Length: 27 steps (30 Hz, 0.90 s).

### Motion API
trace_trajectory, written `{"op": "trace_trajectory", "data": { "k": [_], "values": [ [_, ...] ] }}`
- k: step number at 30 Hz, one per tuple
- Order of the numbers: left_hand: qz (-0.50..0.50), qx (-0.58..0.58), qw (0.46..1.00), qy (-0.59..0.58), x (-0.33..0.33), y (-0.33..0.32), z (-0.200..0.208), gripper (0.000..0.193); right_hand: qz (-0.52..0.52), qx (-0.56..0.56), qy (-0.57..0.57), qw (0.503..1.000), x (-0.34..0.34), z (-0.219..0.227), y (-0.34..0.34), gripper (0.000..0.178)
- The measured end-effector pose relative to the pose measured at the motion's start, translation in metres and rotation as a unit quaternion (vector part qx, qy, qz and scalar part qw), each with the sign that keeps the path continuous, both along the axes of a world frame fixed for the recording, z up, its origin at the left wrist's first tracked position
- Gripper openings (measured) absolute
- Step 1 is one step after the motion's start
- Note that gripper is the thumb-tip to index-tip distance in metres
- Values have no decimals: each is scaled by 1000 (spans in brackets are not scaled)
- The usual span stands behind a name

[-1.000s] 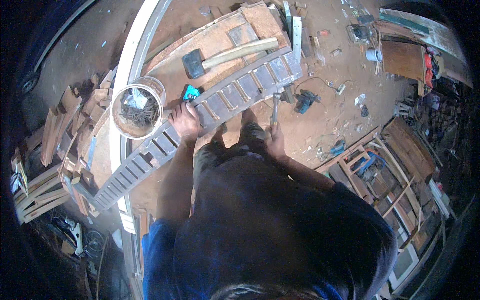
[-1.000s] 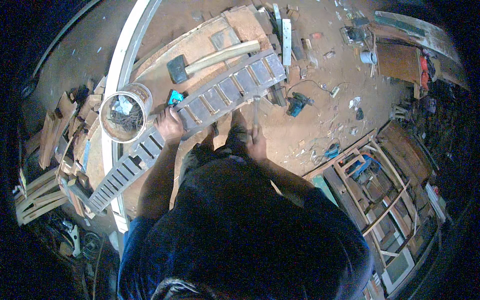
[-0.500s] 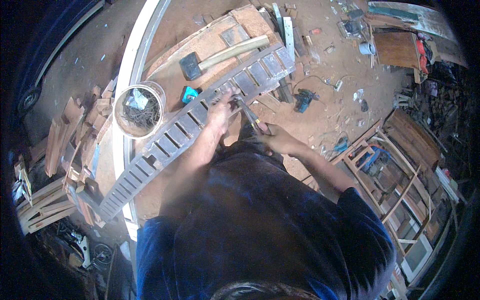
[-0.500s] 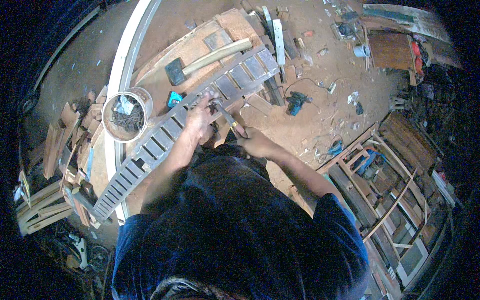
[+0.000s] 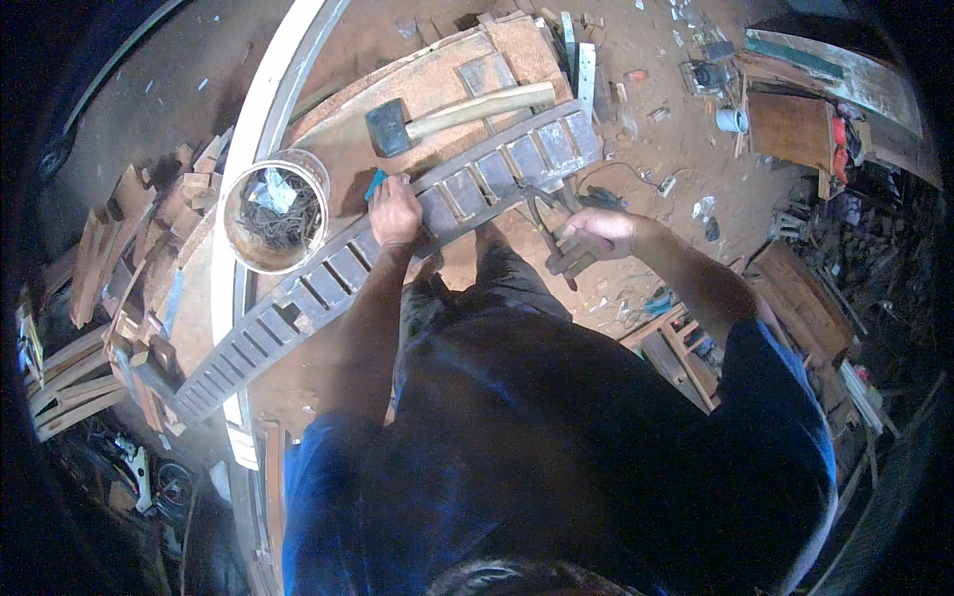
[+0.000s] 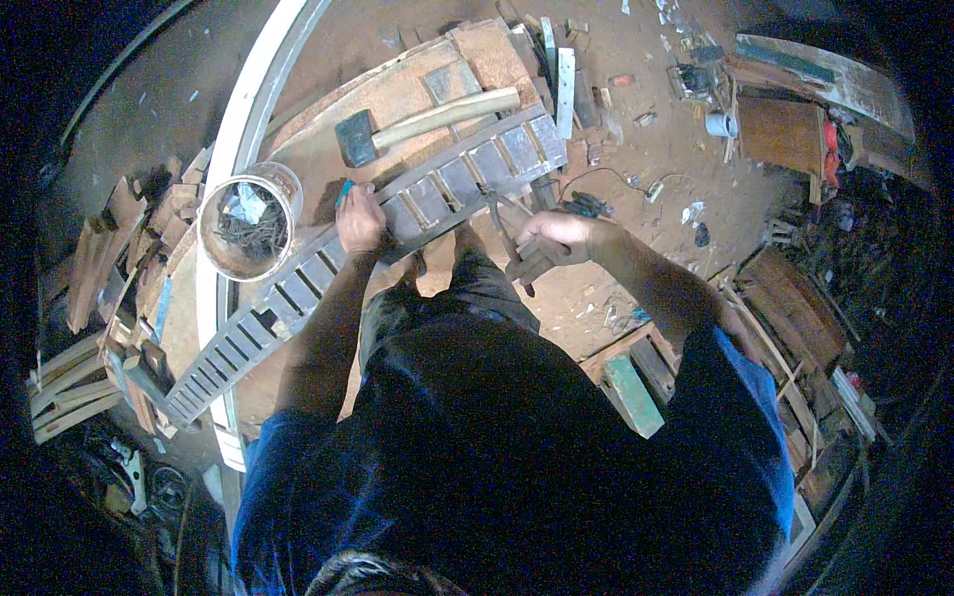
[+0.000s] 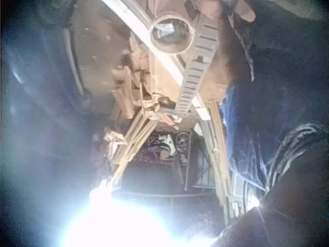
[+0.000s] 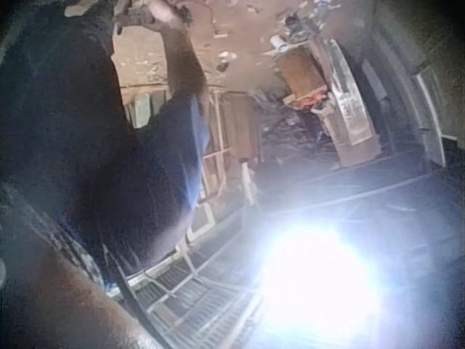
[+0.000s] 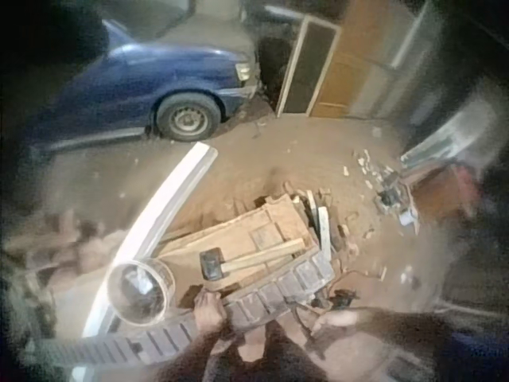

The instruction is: The person assembles a wooden structure by hammering nails into a metal frame and attaching wooden planks. They use a hammer to secure the components together, working on a cluttered workshop floor.

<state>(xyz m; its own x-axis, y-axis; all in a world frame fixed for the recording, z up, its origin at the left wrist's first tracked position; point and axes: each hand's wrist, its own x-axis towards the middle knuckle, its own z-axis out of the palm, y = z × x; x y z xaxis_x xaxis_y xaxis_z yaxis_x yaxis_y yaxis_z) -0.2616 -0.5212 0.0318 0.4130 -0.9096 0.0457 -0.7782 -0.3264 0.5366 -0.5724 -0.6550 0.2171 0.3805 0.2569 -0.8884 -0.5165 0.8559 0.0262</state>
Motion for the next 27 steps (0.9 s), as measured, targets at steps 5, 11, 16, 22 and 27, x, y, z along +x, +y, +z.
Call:
{"op": "trace_trajectory", "data": {
  "k": [5,11,16,22,27],
  "values": [
    [-13,7,1000,19,3,1,-4,16,66,39,29,997,12,-8,-36,33],
    [-18,41,999,6,5,4,-6,16,16,27,71,997,32,-8,-21,26],
    [-27,30,999,1,2,3,-7,15,-193,-46,126,972,71,-8,39,16],
    [-33,26,999,-24,-2,-5,5,18,-322,-174,177,914,98,-37,126,8],
    [-21,29,999,-40,-4,-3,1,17,-172,-682,223,675,111,-180,219,28]
  ]
}}
